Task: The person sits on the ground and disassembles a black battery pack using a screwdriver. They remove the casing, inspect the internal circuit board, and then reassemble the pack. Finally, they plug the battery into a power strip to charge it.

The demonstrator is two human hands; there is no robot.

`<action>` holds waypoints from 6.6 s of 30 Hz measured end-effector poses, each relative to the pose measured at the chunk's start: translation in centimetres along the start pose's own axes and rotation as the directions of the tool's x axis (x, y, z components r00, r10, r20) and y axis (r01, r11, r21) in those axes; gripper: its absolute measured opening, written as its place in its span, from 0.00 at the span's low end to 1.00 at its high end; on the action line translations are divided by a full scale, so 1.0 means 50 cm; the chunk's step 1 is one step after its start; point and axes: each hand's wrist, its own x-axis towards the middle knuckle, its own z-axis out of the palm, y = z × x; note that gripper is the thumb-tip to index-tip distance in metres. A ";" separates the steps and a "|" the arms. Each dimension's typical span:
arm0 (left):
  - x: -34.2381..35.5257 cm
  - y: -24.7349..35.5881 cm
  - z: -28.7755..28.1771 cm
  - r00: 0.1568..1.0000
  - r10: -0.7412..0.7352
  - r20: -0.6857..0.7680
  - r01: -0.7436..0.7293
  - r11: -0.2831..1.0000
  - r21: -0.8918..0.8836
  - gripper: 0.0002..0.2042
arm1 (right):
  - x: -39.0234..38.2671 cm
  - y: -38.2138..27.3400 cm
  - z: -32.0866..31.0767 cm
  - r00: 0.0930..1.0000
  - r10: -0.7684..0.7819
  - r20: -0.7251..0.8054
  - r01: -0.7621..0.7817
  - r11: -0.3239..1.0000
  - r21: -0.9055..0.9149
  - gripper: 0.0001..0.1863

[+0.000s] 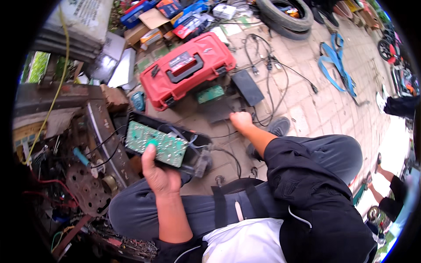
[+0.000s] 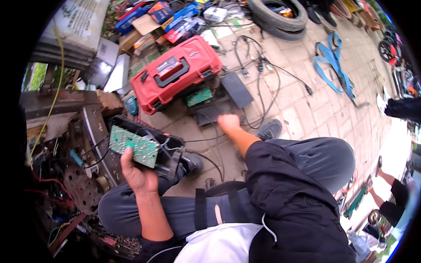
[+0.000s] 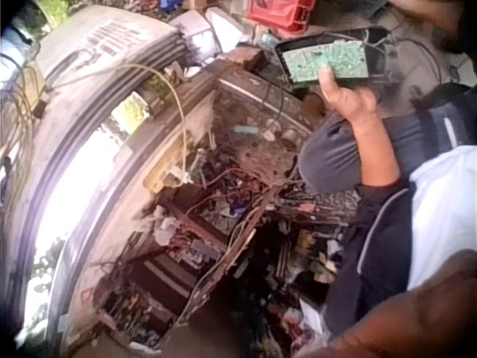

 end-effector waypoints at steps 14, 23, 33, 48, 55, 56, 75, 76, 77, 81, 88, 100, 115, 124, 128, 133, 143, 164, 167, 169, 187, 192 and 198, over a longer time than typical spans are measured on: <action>-0.029 0.012 0.006 0.985 -0.009 0.170 0.034 0.989 -0.147 0.20 | -0.012 0.021 -0.395 0.913 0.044 0.405 -0.367 0.519 0.772 0.14; -0.011 -0.012 -0.018 0.980 -0.021 0.196 0.061 0.978 -0.199 0.18 | -0.113 0.059 -0.616 0.986 0.131 0.106 -0.168 0.813 0.557 0.14; -0.013 -0.048 0.005 0.953 -0.089 0.290 0.126 0.986 -0.111 0.20 | -0.320 0.010 -0.703 0.952 -0.270 -0.147 0.074 -0.263 0.962 0.31; -0.041 -0.057 0.030 0.921 -0.128 0.369 0.168 0.983 -0.079 0.22 | -0.328 -0.090 -0.598 0.968 -0.237 0.083 -0.160 -0.325 0.932 0.23; -0.041 -0.069 0.033 0.898 -0.138 0.418 0.194 0.976 -0.095 0.21 | -0.329 -0.113 -0.583 0.980 -0.180 -0.089 0.147 0.337 0.930 0.41; -0.042 -0.072 0.035 0.896 -0.143 0.420 0.211 0.970 -0.118 0.20 | -0.333 -0.119 -0.578 0.962 -0.182 -0.203 0.270 0.537 0.799 0.45; -0.055 -0.095 0.039 0.927 -0.095 0.362 0.199 0.944 -0.263 0.27 | -0.378 -0.211 -0.603 0.776 -0.344 -0.529 0.491 0.856 0.163 0.48; -0.048 -0.097 0.036 0.930 -0.105 0.352 0.180 0.966 -0.187 0.28 | -0.374 -0.212 -0.594 0.776 -0.333 -0.536 0.492 0.851 0.184 0.47; -0.056 -0.093 0.053 0.925 -0.128 0.358 0.195 0.968 -0.159 0.29 | -0.376 -0.203 -0.589 0.762 -0.331 -0.556 0.493 0.854 0.167 0.47; -0.057 -0.087 0.042 0.912 -0.110 0.395 0.199 0.961 -0.192 0.30 | -0.377 -0.208 -0.586 0.802 -0.283 -0.526 0.451 0.864 0.223 0.47; -0.056 -0.091 0.047 0.927 -0.051 0.370 0.110 0.984 -0.140 0.31 | -0.369 -0.209 -0.587 0.809 -0.299 -0.506 0.446 0.873 0.198 0.47; -0.062 -0.075 0.053 0.926 -0.061 0.372 0.152 0.963 -0.221 0.27 | -0.368 -0.203 -0.579 0.821 -0.321 -0.472 0.451 0.872 0.190 0.47; -0.061 -0.073 0.054 0.895 0.012 0.447 0.077 0.981 -0.180 0.29 | -0.369 -0.209 -0.582 0.803 -0.306 -0.511 0.478 0.843 0.247 0.47; -0.058 -0.087 0.042 0.934 -0.033 0.355 0.059 0.996 -0.064 0.27 | -0.362 -0.205 -0.560 0.770 -0.356 -0.530 0.510 0.843 0.173 0.47; -0.060 -0.084 0.044 0.926 0.012 0.378 0.028 0.995 -0.099 0.24 | -0.362 -0.207 -0.554 0.769 -0.361 -0.528 0.518 0.836 0.182 0.47; -0.071 -0.089 0.040 0.948 0.090 0.305 -0.054 0.991 -0.123 0.24 | -0.367 -0.211 -0.559 0.758 -0.380 -0.530 0.542 0.819 0.189 0.48; -0.096 -0.074 0.049 0.911 0.203 0.359 -0.180 0.979 -0.098 0.32 | -0.373 -0.201 -0.536 0.576 -0.419 -0.702 0.633 0.772 0.058 0.49; -0.077 -0.088 0.049 0.956 0.104 0.275 -0.103 0.994 -0.019 0.27 | -0.377 -0.223 -0.571 0.786 -0.302 -0.540 0.496 0.829 0.258 0.46; -0.056 -0.080 0.052 0.971 0.035 0.238 -0.022 0.998 -0.057 0.22 | -0.363 -0.211 -0.584 0.759 -0.360 -0.542 0.547 0.805 0.231 0.43; -0.036 -0.058 0.051 0.967 -0.053 0.251 0.094 0.983 -0.158 0.20 | -0.360 -0.205 -0.604 0.861 -0.257 -0.439 0.494 0.630 0.599 0.42; 0.028 0.057 0.179 0.842 -0.265 0.471 0.082 0.924 0.373 0.25 | -0.324 -0.209 -0.601 0.901 -0.426 -0.085 -0.268 -0.697 0.665 0.28; 0.003 0.078 0.258 0.830 -0.281 0.481 -0.108 0.766 0.634 0.28 | -0.314 -0.187 -0.580 0.906 -0.388 -0.168 -0.212 -0.760 0.615 0.26; -0.020 0.044 0.308 0.840 -0.129 0.528 -0.370 0.576 0.729 0.35 | -0.322 -0.195 -0.574 0.950 -0.228 -0.212 -0.072 -0.824 0.562 0.20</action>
